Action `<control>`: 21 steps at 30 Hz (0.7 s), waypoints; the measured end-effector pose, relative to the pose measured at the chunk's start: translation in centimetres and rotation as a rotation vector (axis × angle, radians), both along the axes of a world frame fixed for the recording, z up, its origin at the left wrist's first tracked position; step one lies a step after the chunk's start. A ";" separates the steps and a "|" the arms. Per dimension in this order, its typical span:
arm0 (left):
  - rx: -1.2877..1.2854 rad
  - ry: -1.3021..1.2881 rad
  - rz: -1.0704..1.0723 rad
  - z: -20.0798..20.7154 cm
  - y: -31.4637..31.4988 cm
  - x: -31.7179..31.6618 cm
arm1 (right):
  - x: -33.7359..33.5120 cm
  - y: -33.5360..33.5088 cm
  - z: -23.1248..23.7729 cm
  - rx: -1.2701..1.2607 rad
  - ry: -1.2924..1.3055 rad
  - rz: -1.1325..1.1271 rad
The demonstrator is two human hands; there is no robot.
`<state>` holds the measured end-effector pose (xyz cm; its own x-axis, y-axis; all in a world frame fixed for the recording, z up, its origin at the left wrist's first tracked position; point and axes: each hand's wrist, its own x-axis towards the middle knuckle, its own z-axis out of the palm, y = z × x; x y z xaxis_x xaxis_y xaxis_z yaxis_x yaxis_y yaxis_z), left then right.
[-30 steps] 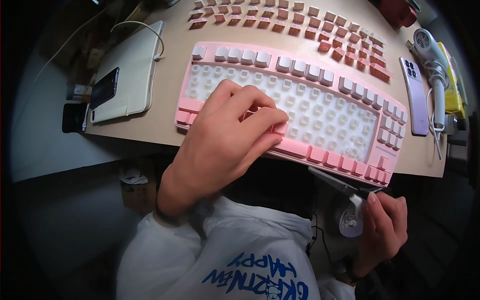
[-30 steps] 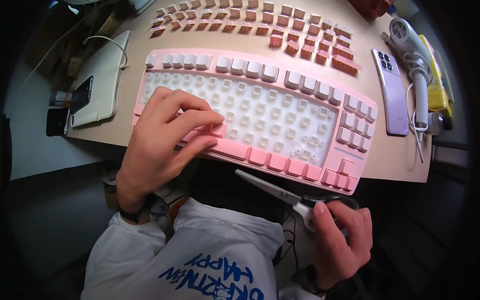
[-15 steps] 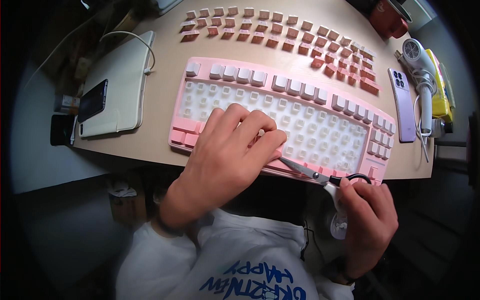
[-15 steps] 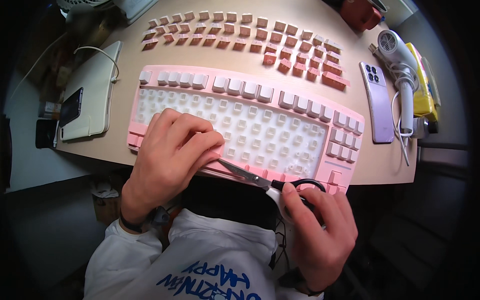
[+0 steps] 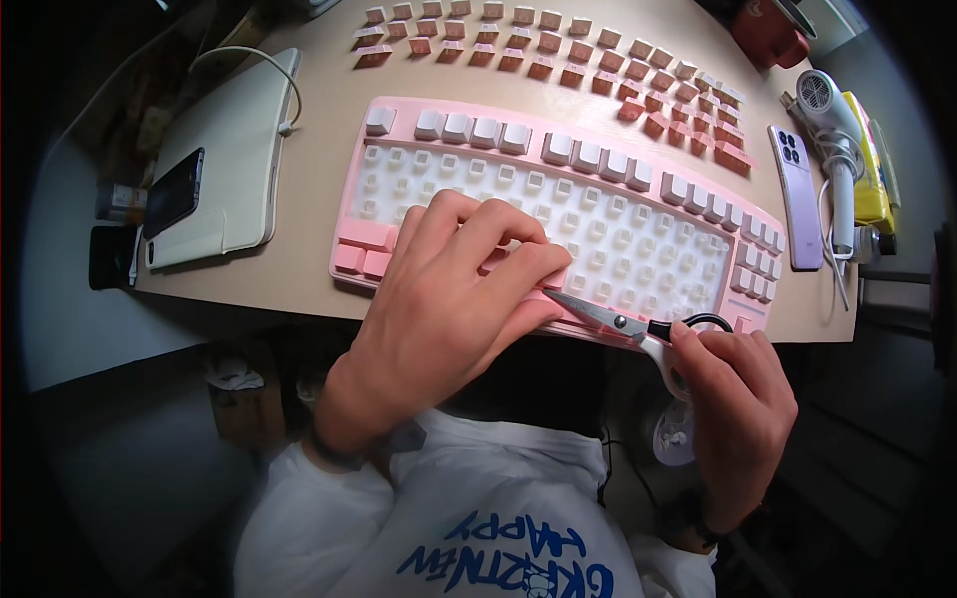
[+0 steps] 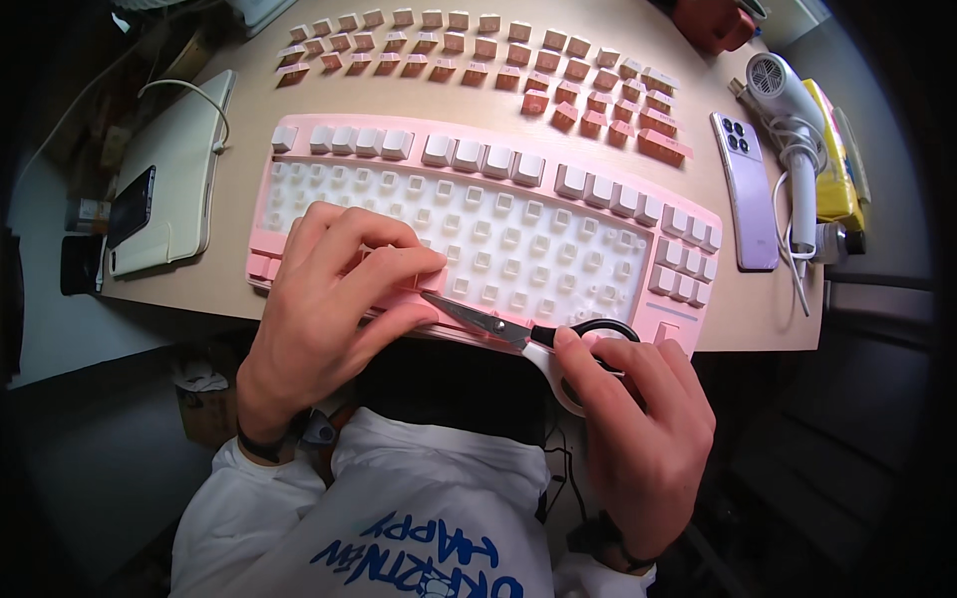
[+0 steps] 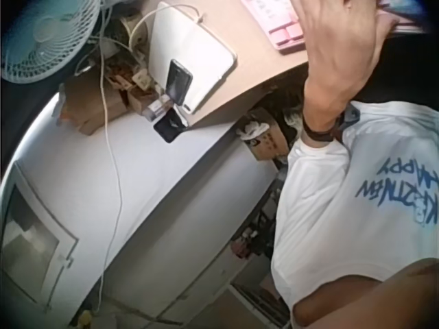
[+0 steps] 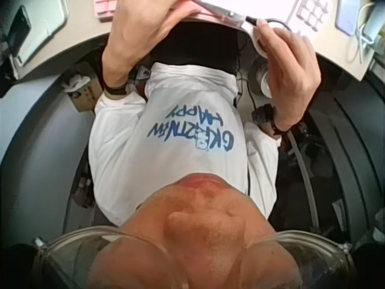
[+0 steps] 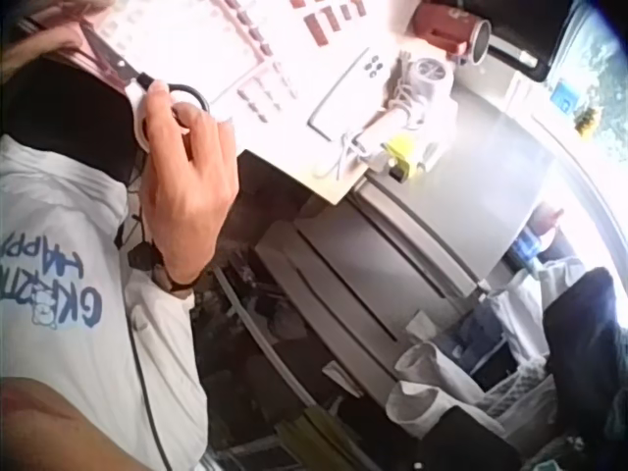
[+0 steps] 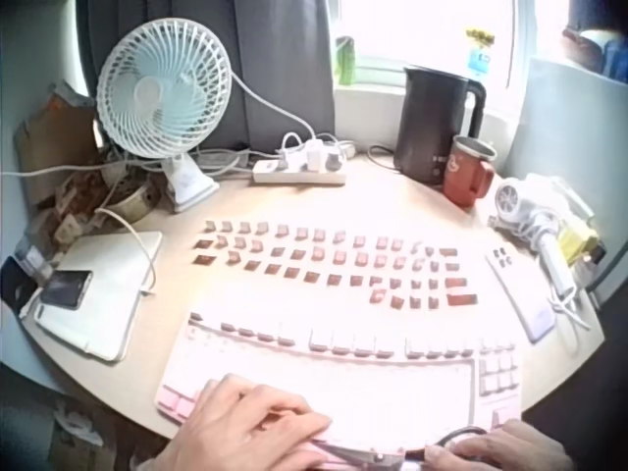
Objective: Manually assemble keycaps onto a mechanical keyboard frame using scissors to trim or place components.
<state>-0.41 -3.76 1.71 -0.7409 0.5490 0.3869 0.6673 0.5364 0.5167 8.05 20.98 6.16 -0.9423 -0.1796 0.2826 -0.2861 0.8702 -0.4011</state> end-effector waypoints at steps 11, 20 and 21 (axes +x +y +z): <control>0.016 -0.012 0.030 -0.4 0.1 0.2 | 2.5 -0.8 -1.5 -0.158 -0.043 -0.074; 0.019 0.032 0.067 -0.6 0.2 0.8 | 2.0 -1.4 0.0 -0.034 0.032 -0.034; 0.012 0.038 0.081 -0.6 0.1 0.9 | 2.1 -1.7 0.0 -0.056 0.022 -0.050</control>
<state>0.45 -3.64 1.08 -0.7675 0.4828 0.4217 0.6410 0.5837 0.4985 10.19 19.32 6.17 -0.9432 -0.1158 0.3112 -0.2520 0.8601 -0.4435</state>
